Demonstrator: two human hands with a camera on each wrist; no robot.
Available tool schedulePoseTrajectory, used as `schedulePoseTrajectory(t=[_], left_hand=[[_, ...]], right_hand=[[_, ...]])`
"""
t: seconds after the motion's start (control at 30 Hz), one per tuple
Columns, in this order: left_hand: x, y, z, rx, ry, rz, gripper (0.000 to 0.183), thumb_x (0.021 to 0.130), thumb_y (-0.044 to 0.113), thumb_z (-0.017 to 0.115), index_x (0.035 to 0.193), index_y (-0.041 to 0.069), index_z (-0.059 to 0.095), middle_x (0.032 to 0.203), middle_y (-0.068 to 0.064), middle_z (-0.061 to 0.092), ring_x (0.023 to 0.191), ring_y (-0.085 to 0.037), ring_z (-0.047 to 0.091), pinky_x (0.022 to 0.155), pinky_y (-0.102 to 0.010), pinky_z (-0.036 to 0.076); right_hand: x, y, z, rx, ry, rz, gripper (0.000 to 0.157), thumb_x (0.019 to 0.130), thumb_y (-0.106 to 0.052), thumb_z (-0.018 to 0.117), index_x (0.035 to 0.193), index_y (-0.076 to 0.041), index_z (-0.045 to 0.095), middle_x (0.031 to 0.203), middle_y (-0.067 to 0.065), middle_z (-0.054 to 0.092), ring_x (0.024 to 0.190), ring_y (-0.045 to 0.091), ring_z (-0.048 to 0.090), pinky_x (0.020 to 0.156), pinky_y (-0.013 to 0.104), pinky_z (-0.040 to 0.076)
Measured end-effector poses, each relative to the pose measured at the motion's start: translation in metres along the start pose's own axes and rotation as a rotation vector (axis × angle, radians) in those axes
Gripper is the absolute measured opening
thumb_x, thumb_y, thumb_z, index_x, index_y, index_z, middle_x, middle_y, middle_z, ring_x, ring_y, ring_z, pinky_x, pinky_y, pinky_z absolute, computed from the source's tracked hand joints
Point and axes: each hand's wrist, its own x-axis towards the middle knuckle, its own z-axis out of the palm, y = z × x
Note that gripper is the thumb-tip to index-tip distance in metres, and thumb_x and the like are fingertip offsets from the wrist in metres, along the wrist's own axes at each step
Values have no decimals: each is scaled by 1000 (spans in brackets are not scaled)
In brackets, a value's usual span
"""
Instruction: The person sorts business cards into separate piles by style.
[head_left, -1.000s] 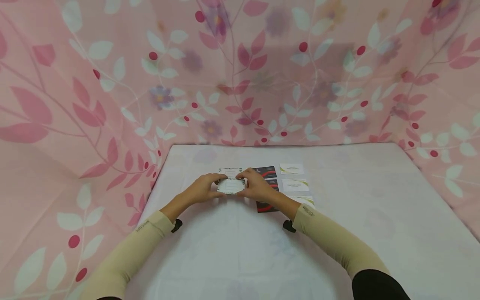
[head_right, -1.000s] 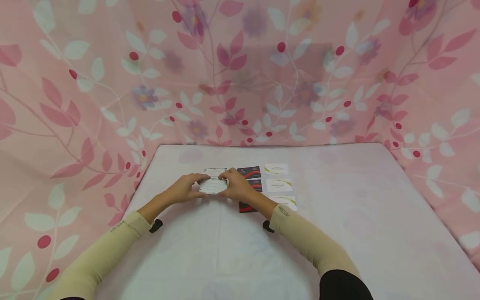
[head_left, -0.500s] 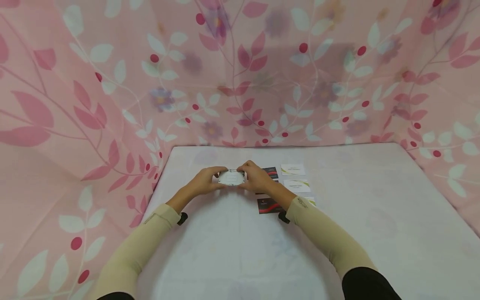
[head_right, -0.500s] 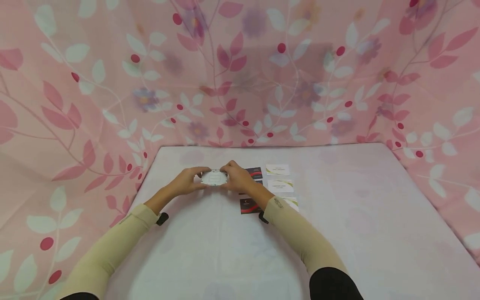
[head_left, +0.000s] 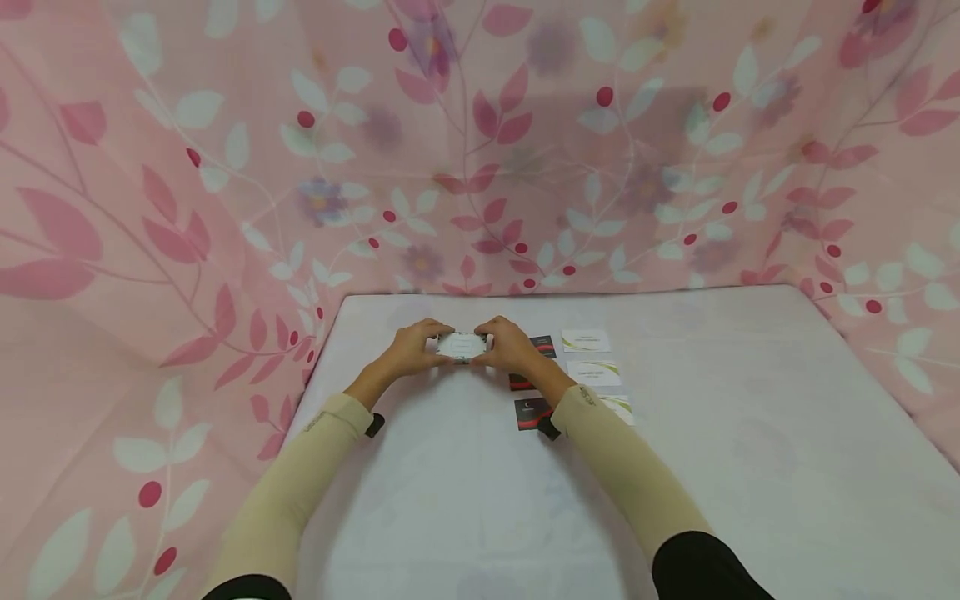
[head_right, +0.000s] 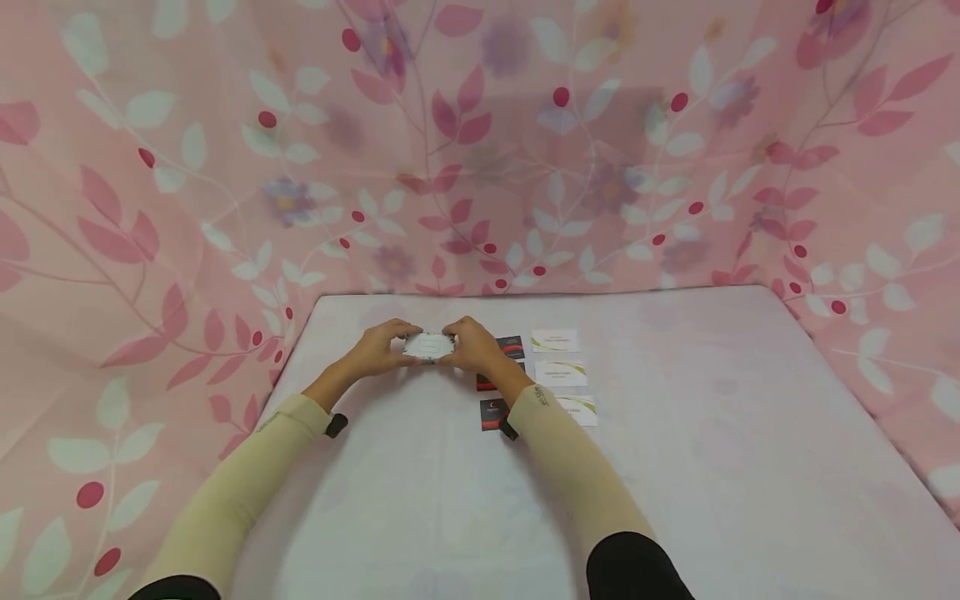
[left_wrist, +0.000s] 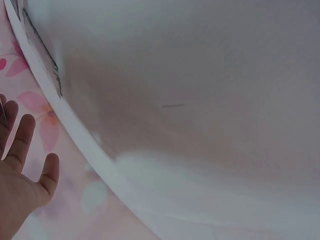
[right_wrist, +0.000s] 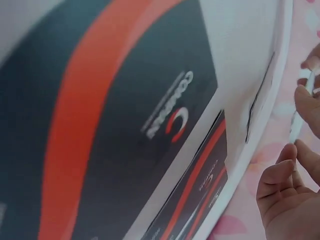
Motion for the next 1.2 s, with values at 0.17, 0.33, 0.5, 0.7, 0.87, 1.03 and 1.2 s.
schedulePoseTrajectory(t=[0.17, 0.33, 0.5, 0.7, 0.87, 1.03, 1.2], left_hand=[[5, -3, 2, -7, -34, -30, 57, 76, 38, 73, 126, 19, 55, 124, -3, 56, 110, -24, 54, 92, -52, 38], [11, -5, 4, -13, -56, -38, 60, 76, 40, 73, 128, 18, 54, 124, -4, 56, 111, -25, 54, 92, -53, 37], [15, -8, 7, 32, -100, -81, 60, 75, 42, 73, 128, 20, 55, 126, -4, 56, 111, -23, 53, 92, -55, 34], [17, -7, 8, 75, -117, -93, 58, 76, 41, 72, 127, 21, 54, 129, -3, 54, 118, -23, 50, 89, -53, 32], [19, -8, 13, 132, -132, -90, 57, 77, 42, 71, 127, 20, 55, 130, -5, 53, 117, -24, 50, 86, -53, 35], [20, -11, 18, 153, -140, -98, 58, 77, 44, 70, 128, 21, 55, 130, -6, 52, 116, -24, 50, 86, -52, 35], [20, -13, 19, 149, -135, -121, 57, 77, 44, 70, 128, 22, 55, 129, -6, 51, 115, -25, 49, 88, -52, 35]], right_hand=[[5, 6, 1, 45, -14, 20, 62, 69, -34, 80, 122, -10, 60, 121, 10, 57, 112, 25, 53, 94, 38, 42], [8, 11, 2, 65, -19, 46, 61, 69, -35, 80, 121, -11, 61, 123, 10, 55, 114, 24, 52, 96, 39, 42], [12, 14, 5, 52, -32, 65, 59, 67, -34, 81, 119, -12, 62, 120, 8, 55, 109, 21, 53, 94, 37, 42], [13, 11, 9, 16, -36, 64, 57, 69, -32, 80, 118, -9, 63, 114, 8, 57, 102, 19, 52, 92, 35, 42], [14, 12, 13, -33, -38, 63, 56, 70, -33, 79, 118, -9, 62, 115, 8, 55, 103, 18, 51, 92, 34, 42], [13, 10, 15, -61, -50, 87, 58, 72, -35, 78, 121, -11, 61, 118, 9, 52, 104, 19, 51, 91, 35, 43], [14, 10, 17, -74, -44, 93, 58, 72, -36, 78, 121, -11, 61, 118, 9, 51, 105, 19, 51, 91, 34, 43]])
